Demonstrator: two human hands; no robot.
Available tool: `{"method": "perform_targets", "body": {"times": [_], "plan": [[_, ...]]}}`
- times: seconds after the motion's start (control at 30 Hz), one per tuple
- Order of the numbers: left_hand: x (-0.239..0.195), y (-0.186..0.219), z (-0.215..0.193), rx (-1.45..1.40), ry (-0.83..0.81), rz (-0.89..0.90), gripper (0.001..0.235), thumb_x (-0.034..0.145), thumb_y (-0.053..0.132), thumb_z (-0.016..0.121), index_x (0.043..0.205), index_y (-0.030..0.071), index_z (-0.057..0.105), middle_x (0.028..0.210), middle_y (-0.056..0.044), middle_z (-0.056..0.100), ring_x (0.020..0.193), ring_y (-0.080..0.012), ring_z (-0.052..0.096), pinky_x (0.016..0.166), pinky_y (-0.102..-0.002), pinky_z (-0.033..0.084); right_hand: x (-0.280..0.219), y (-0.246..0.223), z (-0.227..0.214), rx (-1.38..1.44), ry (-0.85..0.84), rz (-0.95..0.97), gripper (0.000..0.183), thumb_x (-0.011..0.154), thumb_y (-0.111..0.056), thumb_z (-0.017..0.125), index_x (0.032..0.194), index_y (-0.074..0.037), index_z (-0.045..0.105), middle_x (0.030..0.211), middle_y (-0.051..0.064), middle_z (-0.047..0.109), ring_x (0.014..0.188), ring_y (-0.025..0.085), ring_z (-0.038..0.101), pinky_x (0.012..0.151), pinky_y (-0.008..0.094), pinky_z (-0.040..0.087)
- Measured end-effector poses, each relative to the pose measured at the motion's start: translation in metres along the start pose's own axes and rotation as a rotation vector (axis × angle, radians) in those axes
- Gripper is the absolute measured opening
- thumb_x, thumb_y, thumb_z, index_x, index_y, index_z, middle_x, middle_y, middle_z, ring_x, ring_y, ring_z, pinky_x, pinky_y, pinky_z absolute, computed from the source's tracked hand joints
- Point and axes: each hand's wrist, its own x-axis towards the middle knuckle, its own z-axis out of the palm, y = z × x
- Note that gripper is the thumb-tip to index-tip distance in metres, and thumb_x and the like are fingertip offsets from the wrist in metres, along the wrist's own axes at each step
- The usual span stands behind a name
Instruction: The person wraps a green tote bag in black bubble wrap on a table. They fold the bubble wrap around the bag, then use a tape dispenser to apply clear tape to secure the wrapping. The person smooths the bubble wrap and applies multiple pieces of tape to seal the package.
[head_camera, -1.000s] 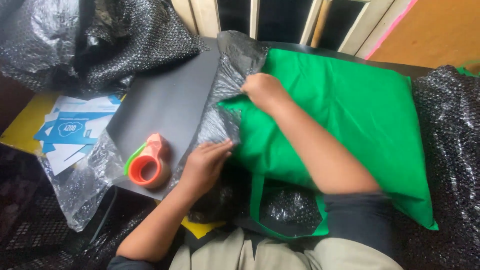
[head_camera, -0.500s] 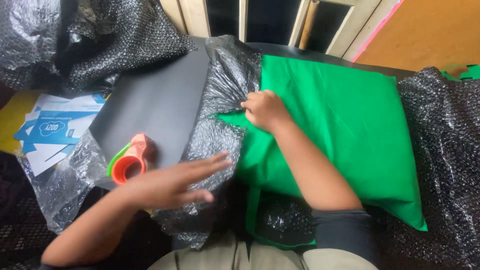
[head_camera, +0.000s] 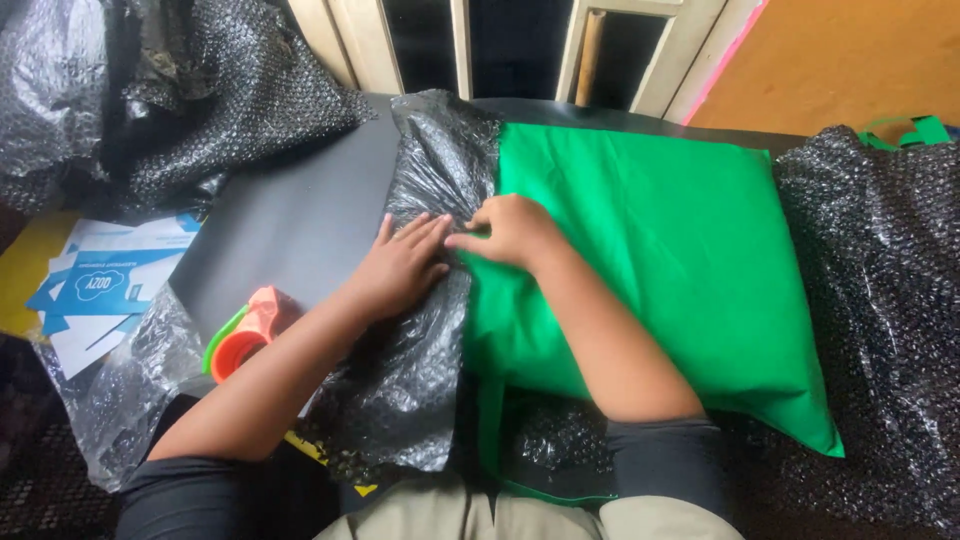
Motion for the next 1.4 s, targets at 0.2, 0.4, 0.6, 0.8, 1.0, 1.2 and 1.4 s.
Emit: {"method": "perform_targets", "body": {"times": [0.2,0.4,0.6,0.8,1.0,1.2,1.4], "plan": [[0.018,0.009,0.008,0.058,-0.002,-0.079,0.060,0.099,0.038,0.058,0.154,0.018,0.048,0.133,-0.009,0.055,0.132,-0.0422,0.053,0.109,-0.076,0.032,0.013,0.014,0.026,-0.133,0.006,0.009,0.042,0.079,-0.060,0.070,0.091,-0.021,0.080,0.088,0.006,0.073,0.093,0.032,0.073,0.081,0.046,0.059],[0.029,-0.010,0.036,0.093,0.146,-0.004,0.047,0.091,0.045,0.068,0.134,0.027,0.067,0.107,-0.004,0.057,0.110,-0.0378,0.061,0.097,-0.056,0.044,0.005,0.047,0.022,-0.045,-0.094,-0.015,0.022,0.085,-0.035,0.070,0.099,-0.021,0.080,0.091,0.004,0.077,0.096,0.030,0.075,0.085,0.045,0.058],[0.023,0.004,0.015,0.201,0.232,0.087,0.046,0.088,0.027,0.072,0.132,0.013,0.069,0.129,-0.019,0.059,0.128,-0.0436,0.054,0.102,-0.059,0.043,-0.137,0.096,-0.120,0.240,0.117,-0.050,0.047,0.088,-0.023,0.076,0.129,0.000,0.068,0.130,0.026,0.068,0.127,0.045,0.059,0.111,0.055,0.042],[0.024,-0.010,0.029,0.099,-0.018,-0.043,0.047,0.100,0.033,0.055,0.142,0.012,0.056,0.162,-0.007,0.046,0.151,-0.0360,0.039,0.110,-0.072,0.033,-0.384,0.278,-0.187,-0.306,1.156,0.562,0.060,0.082,-0.007,0.098,0.130,-0.003,0.063,0.121,0.016,0.065,0.108,0.032,0.063,0.096,0.043,0.046],[0.021,-0.010,0.030,0.064,-0.121,-0.095,0.052,0.099,0.019,0.051,0.150,0.010,0.047,0.166,-0.008,0.037,0.156,-0.0365,0.027,0.119,-0.070,0.020,-0.525,0.318,-0.154,0.050,0.772,2.019,0.127,0.087,-0.055,0.092,0.160,-0.004,0.002,0.164,0.035,0.014,0.152,0.046,0.010,0.126,0.054,0.022],[0.023,-0.002,0.020,0.059,-0.032,-0.029,0.044,0.102,0.023,0.050,0.144,0.009,0.056,0.158,-0.010,0.050,0.149,-0.0344,0.042,0.117,-0.068,0.026,-0.521,0.381,-0.173,0.064,0.377,1.626,0.067,0.110,-0.053,0.057,0.141,0.006,0.062,0.146,0.029,0.055,0.127,0.053,0.055,0.099,0.062,0.040],[0.024,0.008,0.014,-0.045,0.188,-0.016,0.041,0.086,0.009,0.071,0.126,0.014,0.075,0.130,-0.009,0.073,0.128,-0.0337,0.065,0.107,-0.052,0.049,-0.186,0.197,0.041,0.836,0.924,0.886,0.043,0.083,-0.051,0.058,0.118,-0.030,0.071,0.124,-0.001,0.072,0.114,0.024,0.070,0.100,0.051,0.056]]}}
